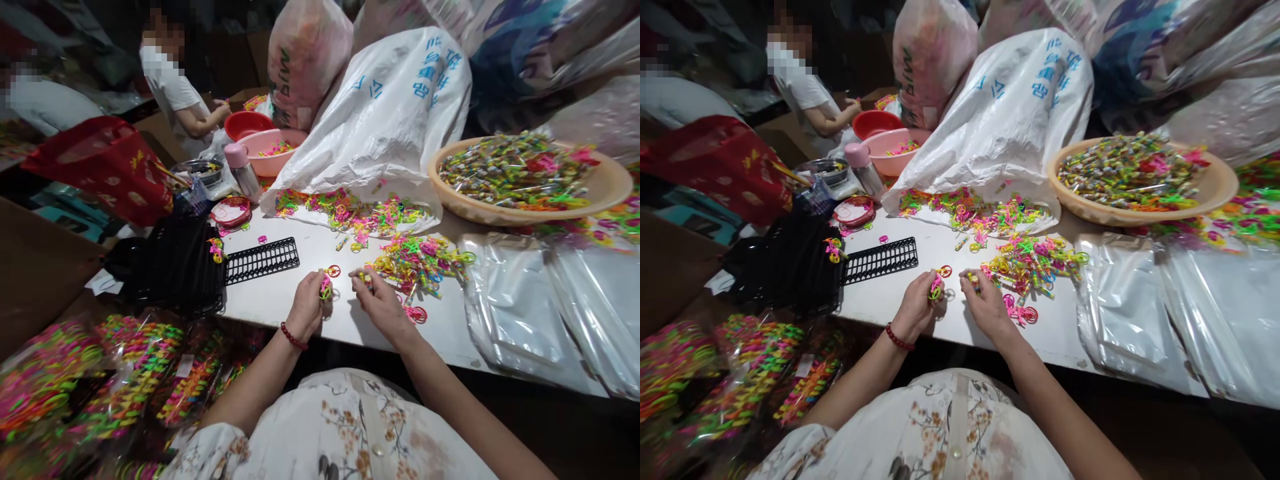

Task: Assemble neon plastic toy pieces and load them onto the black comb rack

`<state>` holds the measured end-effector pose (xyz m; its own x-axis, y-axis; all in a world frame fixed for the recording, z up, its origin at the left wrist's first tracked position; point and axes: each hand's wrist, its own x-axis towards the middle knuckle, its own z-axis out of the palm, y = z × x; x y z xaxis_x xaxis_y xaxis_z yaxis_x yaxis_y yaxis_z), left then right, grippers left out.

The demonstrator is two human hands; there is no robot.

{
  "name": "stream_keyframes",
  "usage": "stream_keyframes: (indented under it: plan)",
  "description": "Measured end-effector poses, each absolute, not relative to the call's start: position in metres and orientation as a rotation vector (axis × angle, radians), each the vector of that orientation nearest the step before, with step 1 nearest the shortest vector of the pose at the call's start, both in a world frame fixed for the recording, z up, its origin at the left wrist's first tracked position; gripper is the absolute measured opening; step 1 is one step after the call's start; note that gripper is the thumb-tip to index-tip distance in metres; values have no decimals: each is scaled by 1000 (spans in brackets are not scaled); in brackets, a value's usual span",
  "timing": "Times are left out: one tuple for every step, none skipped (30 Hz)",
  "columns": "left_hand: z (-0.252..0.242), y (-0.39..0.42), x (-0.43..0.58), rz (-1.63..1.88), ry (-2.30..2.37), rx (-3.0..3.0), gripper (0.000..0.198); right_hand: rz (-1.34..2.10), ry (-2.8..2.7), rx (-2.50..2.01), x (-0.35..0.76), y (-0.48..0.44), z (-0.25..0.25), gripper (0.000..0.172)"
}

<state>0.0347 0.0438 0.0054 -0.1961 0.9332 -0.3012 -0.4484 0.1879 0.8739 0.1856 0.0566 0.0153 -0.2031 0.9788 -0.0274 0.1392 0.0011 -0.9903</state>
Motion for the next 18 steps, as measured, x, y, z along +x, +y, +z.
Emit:
stream_keyframes:
  plan:
    - [6,45,35,1399,1126,520,43,1328,-1492,-1207,186,53,16,45]
    - [8,45,36,1419,1095,490,43,1374,-1506,-1199,186,51,17,46]
    - [9,45,37,1431,1068,467,42,1428,-1501,-1189,186,49,18,47]
    - [10,45,38,1434,1042,445,41,1477,-1488,-1177,185,47,18,47]
    - [11,44,39,1430,1016,424,40,1514,-1468,-1166,185,46,18,46]
    - [11,43,40,1425,989,406,39,1529,-1440,-1161,184,47,19,44]
    - [12,43,40,1421,961,393,38,1524,-1406,-1163,185,47,19,42]
    - [12,43,40,1417,930,387,38,1506,-1365,-1173,185,48,19,41]
    - [12,42,40,1406,896,384,37,1489,-1318,-1188,187,50,19,40]
    - [12,42,39,1390,865,382,36,1485,-1265,-1202,188,51,18,40]
    - [13,42,39,1367,840,381,36,1495,-1208,-1209,190,52,18,39]
    - [13,42,39,1346,827,379,36,1518,-1156,-1207,192,53,18,38]
    - [14,42,40,1335,829,378,36,1545,-1109,-1195,193,53,17,37]
    - [14,42,41,1338,847,382,36,1568,-1067,-1177,194,53,17,36]
    - [15,42,42,1354,872,394,37,1586,-1031,-1156,195,53,16,35]
    - [15,42,44,1378,898,411,37,1600,-1000,-1138,195,53,15,35]
    - [16,41,45,1399,921,433,37,1612,-974,-1126,194,52,15,35]
    - [16,41,47,1416,942,456,37,1624,-957,-1117,193,51,14,35]
